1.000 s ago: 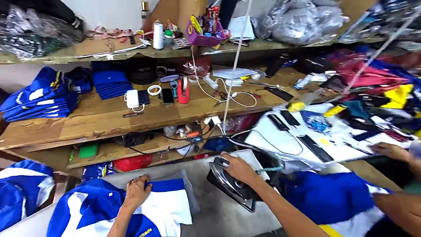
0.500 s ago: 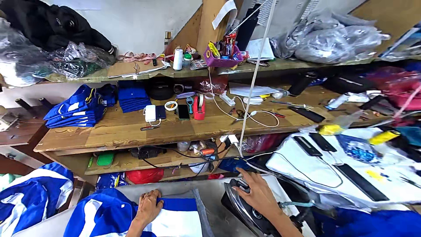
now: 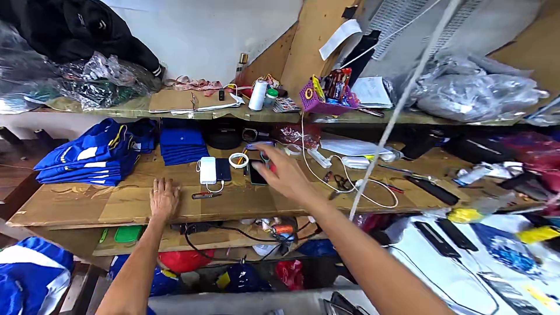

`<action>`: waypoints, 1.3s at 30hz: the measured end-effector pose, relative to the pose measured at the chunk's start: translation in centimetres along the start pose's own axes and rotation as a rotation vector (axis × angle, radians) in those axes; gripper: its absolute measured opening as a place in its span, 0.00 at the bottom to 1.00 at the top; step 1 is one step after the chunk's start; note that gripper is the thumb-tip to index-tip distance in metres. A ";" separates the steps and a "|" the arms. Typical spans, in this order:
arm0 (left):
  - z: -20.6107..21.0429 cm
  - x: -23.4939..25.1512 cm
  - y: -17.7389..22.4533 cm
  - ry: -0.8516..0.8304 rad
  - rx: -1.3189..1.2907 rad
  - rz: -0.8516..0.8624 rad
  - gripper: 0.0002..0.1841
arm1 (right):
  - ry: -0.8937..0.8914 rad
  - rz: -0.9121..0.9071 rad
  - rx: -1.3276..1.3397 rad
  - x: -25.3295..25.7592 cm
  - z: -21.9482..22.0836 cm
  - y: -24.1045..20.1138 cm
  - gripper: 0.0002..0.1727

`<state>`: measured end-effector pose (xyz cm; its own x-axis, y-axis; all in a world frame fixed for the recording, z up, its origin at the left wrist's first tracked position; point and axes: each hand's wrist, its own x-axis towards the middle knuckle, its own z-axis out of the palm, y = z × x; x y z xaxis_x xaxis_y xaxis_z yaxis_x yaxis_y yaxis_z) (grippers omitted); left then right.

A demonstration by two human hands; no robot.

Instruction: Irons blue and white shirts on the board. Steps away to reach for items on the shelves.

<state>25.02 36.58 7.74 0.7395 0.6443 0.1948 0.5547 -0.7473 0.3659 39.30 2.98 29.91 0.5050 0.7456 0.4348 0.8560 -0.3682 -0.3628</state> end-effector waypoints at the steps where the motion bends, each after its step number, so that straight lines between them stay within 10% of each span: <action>1: 1.4 0.4 -0.4 -0.017 0.023 -0.040 0.37 | -0.002 -0.033 -0.014 3.8 0.7 0.0 0.27; 11: 3.6 0.2 -0.4 0.105 0.125 -0.110 0.39 | -0.016 0.108 -0.143 31.8 9.8 5.3 0.26; 24: 4.0 0.1 -0.4 0.129 0.166 -0.082 0.39 | 0.039 0.307 -0.243 34.3 13.5 7.8 0.33; 31: 3.9 0.0 -0.3 0.098 0.091 -0.047 0.39 | 0.694 -0.064 0.247 23.1 6.4 1.6 0.16; 39: 3.2 -0.5 -0.3 0.043 0.014 -0.030 0.44 | 0.850 0.038 0.639 -11.2 -9.4 4.1 0.18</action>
<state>25.68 35.94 4.67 0.7053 0.6730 0.2228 0.5821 -0.7292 0.3598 38.19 -12.11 31.32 0.6528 0.0165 0.7573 0.7458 0.1612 -0.6464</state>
